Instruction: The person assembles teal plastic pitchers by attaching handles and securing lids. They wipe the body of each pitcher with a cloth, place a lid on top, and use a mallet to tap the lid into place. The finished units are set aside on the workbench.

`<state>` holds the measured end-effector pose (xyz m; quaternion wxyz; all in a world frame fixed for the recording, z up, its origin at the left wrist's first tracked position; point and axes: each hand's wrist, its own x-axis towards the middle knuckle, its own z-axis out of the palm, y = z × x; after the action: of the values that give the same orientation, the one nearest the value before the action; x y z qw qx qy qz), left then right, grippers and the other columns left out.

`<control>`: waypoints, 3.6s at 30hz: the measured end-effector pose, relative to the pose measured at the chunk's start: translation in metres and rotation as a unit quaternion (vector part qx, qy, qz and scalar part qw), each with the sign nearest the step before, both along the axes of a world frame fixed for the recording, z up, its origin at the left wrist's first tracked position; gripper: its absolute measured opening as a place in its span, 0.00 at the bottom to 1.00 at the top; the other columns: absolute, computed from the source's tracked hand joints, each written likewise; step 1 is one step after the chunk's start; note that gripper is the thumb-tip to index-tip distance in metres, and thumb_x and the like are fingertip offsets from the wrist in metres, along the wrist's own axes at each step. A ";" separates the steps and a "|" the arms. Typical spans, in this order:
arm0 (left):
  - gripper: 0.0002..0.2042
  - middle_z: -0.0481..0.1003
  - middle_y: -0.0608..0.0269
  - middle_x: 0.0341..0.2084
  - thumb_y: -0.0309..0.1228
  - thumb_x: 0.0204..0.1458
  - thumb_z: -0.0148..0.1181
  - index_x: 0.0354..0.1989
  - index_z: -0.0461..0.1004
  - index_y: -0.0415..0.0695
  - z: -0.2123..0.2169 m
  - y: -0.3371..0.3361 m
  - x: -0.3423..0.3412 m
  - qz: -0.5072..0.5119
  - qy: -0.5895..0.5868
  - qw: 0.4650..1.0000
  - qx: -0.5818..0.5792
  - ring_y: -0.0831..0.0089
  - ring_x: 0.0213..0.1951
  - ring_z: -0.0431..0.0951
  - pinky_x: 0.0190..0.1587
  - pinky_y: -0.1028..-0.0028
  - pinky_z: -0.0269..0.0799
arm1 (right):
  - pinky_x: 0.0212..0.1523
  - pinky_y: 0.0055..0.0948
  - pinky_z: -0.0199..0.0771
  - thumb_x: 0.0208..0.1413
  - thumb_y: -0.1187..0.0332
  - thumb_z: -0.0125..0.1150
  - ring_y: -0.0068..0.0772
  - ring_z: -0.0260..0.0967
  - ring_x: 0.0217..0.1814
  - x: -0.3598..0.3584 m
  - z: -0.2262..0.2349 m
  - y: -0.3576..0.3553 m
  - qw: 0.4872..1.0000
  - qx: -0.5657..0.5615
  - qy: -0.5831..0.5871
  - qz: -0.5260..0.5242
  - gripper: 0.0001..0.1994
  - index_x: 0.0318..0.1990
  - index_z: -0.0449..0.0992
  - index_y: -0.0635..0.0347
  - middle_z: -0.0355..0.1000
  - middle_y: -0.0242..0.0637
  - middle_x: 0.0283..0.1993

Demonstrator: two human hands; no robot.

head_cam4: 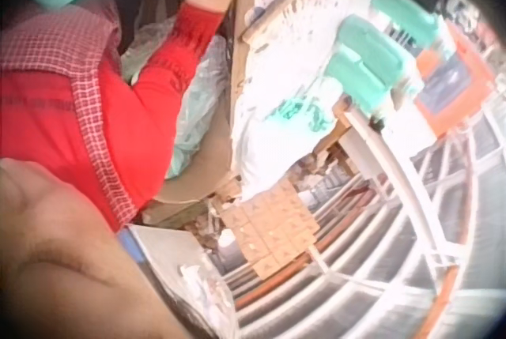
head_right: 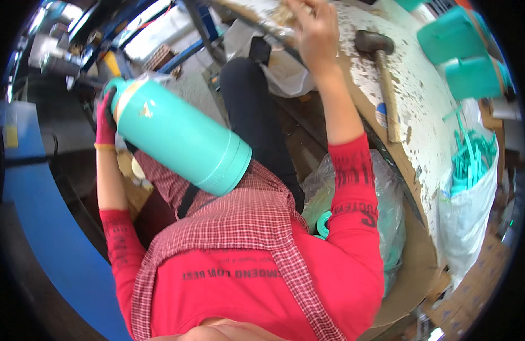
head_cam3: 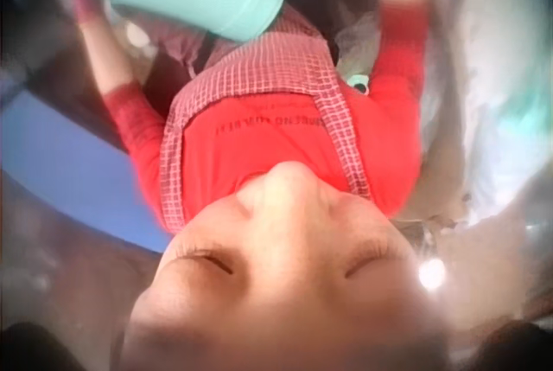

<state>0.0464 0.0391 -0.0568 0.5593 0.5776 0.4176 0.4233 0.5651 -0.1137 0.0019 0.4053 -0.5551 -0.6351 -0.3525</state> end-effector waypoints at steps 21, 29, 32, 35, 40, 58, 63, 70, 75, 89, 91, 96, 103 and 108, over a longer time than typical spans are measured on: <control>0.27 0.72 0.41 0.51 0.41 0.26 0.79 0.37 0.74 0.49 0.183 -0.155 0.114 -0.279 0.122 0.791 0.531 0.44 0.52 0.75 0.52 0.50 0.72 | 0.63 0.40 0.66 0.54 0.60 0.66 0.53 0.65 0.65 0.372 -0.075 -0.352 0.832 -0.076 0.363 -0.414 0.28 0.62 0.71 0.55 0.65 0.59 0.64; 0.30 0.72 0.44 0.53 0.33 0.35 0.78 0.49 0.71 0.47 0.183 -0.220 0.114 -0.250 0.132 0.831 0.480 0.47 0.50 0.77 0.52 0.50 0.73 | 0.53 0.39 0.73 0.59 0.64 0.59 0.46 0.75 0.53 0.390 -0.043 -0.291 0.764 -0.137 0.420 -0.470 0.22 0.61 0.72 0.55 0.75 0.50 0.54; 0.26 0.73 0.42 0.51 0.30 0.35 0.76 0.46 0.73 0.45 0.185 -0.228 0.105 -0.242 0.132 0.851 0.447 0.43 0.52 0.75 0.56 0.51 0.71 | 0.45 0.30 0.76 0.62 0.71 0.53 0.35 0.79 0.47 0.342 -0.033 -0.276 0.843 0.100 0.441 -0.293 0.20 0.62 0.72 0.55 0.79 0.42 0.50; 0.19 0.76 0.48 0.48 0.28 0.41 0.71 0.44 0.74 0.41 0.184 -0.222 0.104 -0.210 0.055 0.913 0.347 0.46 0.55 0.74 0.57 0.55 0.69 | 0.45 0.23 0.75 0.65 0.78 0.47 0.26 0.78 0.46 0.234 -0.008 -0.238 0.889 0.207 0.371 -0.172 0.23 0.67 0.66 0.55 0.79 0.37 0.49; 0.28 0.69 0.49 0.58 0.46 0.59 0.57 0.61 0.67 0.37 0.158 -0.178 0.118 -0.197 0.011 0.980 0.012 0.57 0.55 0.74 0.54 0.59 0.72 | 0.49 0.35 0.76 0.63 0.77 0.51 0.39 0.75 0.46 -0.024 0.071 -0.154 0.926 -0.039 0.289 0.239 0.16 0.56 0.71 0.70 0.75 0.44 0.47; 0.25 0.53 0.78 0.15 0.34 0.66 0.44 0.69 0.55 0.35 0.100 -0.214 0.073 0.008 -0.395 0.895 -0.207 0.86 0.19 0.57 0.24 0.85 0.55 | 0.46 0.21 0.71 0.66 0.61 0.55 0.11 0.52 0.14 -0.218 0.006 -0.067 0.225 -0.351 0.810 0.412 0.21 0.56 0.68 0.73 0.52 0.18 0.16; 0.28 0.70 0.66 0.24 0.32 0.61 0.46 0.69 0.54 0.37 0.076 -0.238 0.082 0.046 -0.500 0.857 -0.121 0.64 0.56 0.69 0.67 0.61 0.57 | 0.29 0.13 0.65 0.64 0.58 0.58 0.09 0.52 0.15 -0.211 0.040 -0.072 0.326 -0.435 0.724 0.425 0.23 0.57 0.70 0.70 0.58 0.23 0.17; 0.27 0.74 0.54 0.43 0.34 0.54 0.55 0.62 0.62 0.41 0.062 -0.241 0.077 -0.023 -0.397 0.894 -0.204 0.56 0.59 0.70 0.67 0.58 0.58 | 0.32 0.17 0.62 0.65 0.58 0.54 0.10 0.49 0.14 -0.186 0.017 -0.076 0.400 -0.392 0.689 0.460 0.22 0.56 0.70 0.70 0.60 0.22 0.20; 0.23 0.76 0.55 0.40 0.33 0.54 0.60 0.56 0.66 0.36 0.086 -0.230 0.087 -0.057 -0.351 0.928 -0.111 0.71 0.43 0.76 0.51 0.68 0.70 | 0.37 0.25 0.65 0.65 0.52 0.51 0.17 0.57 0.19 -0.176 0.015 -0.079 0.433 -0.365 0.649 0.508 0.24 0.53 0.70 0.66 0.58 0.23 0.19; 0.22 0.68 0.53 0.59 0.31 0.59 0.54 0.61 0.65 0.37 0.063 -0.228 0.107 -0.020 -0.279 0.960 0.015 0.62 0.60 0.67 0.65 0.61 0.60 | 0.47 0.31 0.65 0.57 0.26 0.34 0.35 0.68 0.40 -0.195 0.010 -0.082 0.466 -0.272 0.566 0.623 0.43 0.45 0.70 0.67 0.70 0.42 0.37; 0.22 0.68 0.52 0.59 0.31 0.59 0.54 0.61 0.65 0.37 0.076 -0.226 0.106 -0.033 -0.222 0.972 0.070 0.61 0.61 0.67 0.66 0.60 0.60 | 0.46 0.31 0.65 0.59 0.29 0.33 0.34 0.68 0.41 -0.193 0.005 -0.079 0.383 -0.275 0.610 0.637 0.42 0.44 0.71 0.67 0.71 0.42 0.39; 0.22 0.66 0.50 0.61 0.29 0.57 0.55 0.60 0.66 0.36 0.123 -0.223 0.099 -0.101 0.012 0.942 0.320 0.58 0.62 0.65 0.66 0.59 0.58 | 0.65 0.35 0.59 0.63 0.46 0.51 0.37 0.62 0.64 -0.195 -0.008 -0.030 0.443 -0.320 0.656 0.520 0.30 0.59 0.66 0.65 0.66 0.43 0.59; 0.22 0.64 0.47 0.63 0.27 0.55 0.56 0.59 0.68 0.34 0.170 -0.137 0.074 -0.212 0.335 0.764 0.510 0.55 0.64 0.63 0.68 0.57 0.55 | 0.50 0.30 0.69 0.58 0.63 0.64 0.24 0.69 0.46 -0.156 0.028 -0.010 0.602 -0.373 0.479 0.519 0.16 0.48 0.74 0.62 0.72 0.35 0.41; 0.22 0.62 0.45 0.65 0.26 0.54 0.57 0.58 0.69 0.32 0.063 -0.067 0.029 -0.135 0.437 0.780 0.427 0.52 0.66 0.62 0.68 0.56 0.53 | 0.31 0.27 0.70 0.61 0.56 0.59 0.23 0.67 0.28 -0.020 0.119 -0.097 0.708 0.094 0.591 0.376 0.14 0.38 0.74 0.59 0.71 0.32 0.30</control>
<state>0.0756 -0.0283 0.0060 0.0643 0.9309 0.3109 0.1807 0.5450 -0.2109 0.1207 0.8469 -0.3241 -0.3853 0.1710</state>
